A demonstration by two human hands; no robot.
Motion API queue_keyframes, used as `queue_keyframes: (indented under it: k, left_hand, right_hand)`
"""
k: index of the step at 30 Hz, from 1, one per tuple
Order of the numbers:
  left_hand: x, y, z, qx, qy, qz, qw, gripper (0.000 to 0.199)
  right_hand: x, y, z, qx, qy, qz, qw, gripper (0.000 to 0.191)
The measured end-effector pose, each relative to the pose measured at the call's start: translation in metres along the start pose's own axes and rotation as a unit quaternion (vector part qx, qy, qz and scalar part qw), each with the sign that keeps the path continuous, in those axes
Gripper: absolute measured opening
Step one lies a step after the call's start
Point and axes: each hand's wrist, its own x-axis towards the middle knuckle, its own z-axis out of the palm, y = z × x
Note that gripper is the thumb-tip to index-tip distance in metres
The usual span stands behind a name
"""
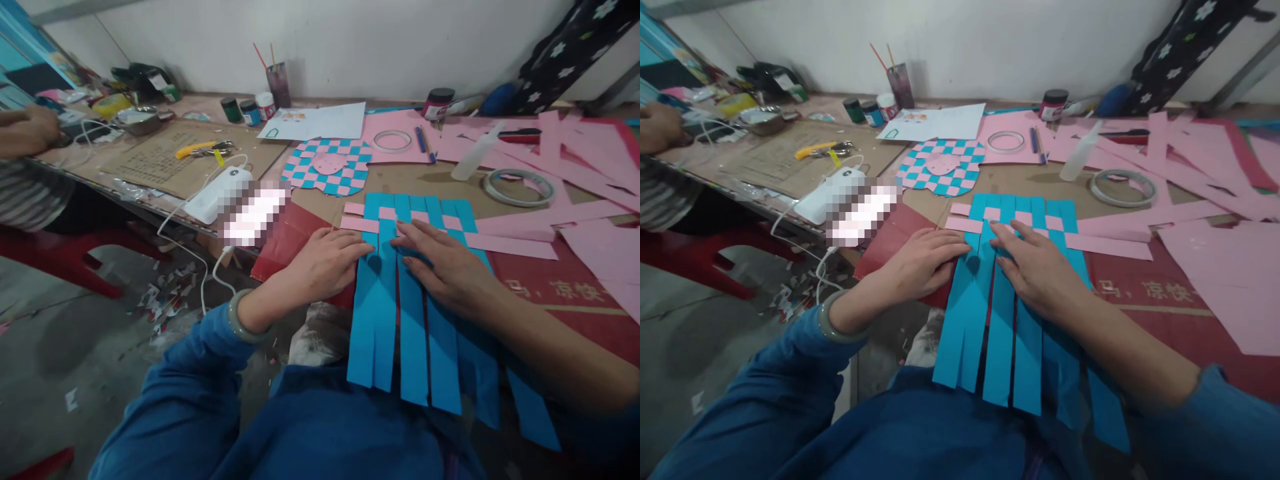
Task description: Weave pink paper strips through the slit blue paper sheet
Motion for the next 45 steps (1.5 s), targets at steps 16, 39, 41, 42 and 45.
queue_keyframes:
  k: [16,39,41,42,45]
  left_hand:
    - [-0.003,-0.002,0.007,-0.028,0.030,-0.007,0.999,0.031]
    - [-0.034,0.007,-0.020,-0.036,-0.120,0.043,0.991,0.061]
    - [-0.036,0.009,-0.019,-0.021,-0.145,0.047,0.988,0.077]
    - [-0.037,0.010,-0.018,-0.013,-0.149,0.046,0.988,0.082]
    - [-0.037,0.015,-0.014,0.003,-0.143,0.036,0.989,0.081]
  right_hand:
    - [-0.002,0.000,0.005,-0.009,0.016,-0.017,1.000,0.049]
    - [-0.001,-0.003,0.002,0.019,-0.006,0.005,1.000,0.050]
    - [0.000,-0.003,0.002,0.019,-0.005,0.004,1.000,0.051]
    - [0.000,-0.003,0.002,0.019,-0.004,0.003,1.000,0.051]
    - [0.000,-0.003,0.002,0.017,-0.002,0.000,1.000,0.051]
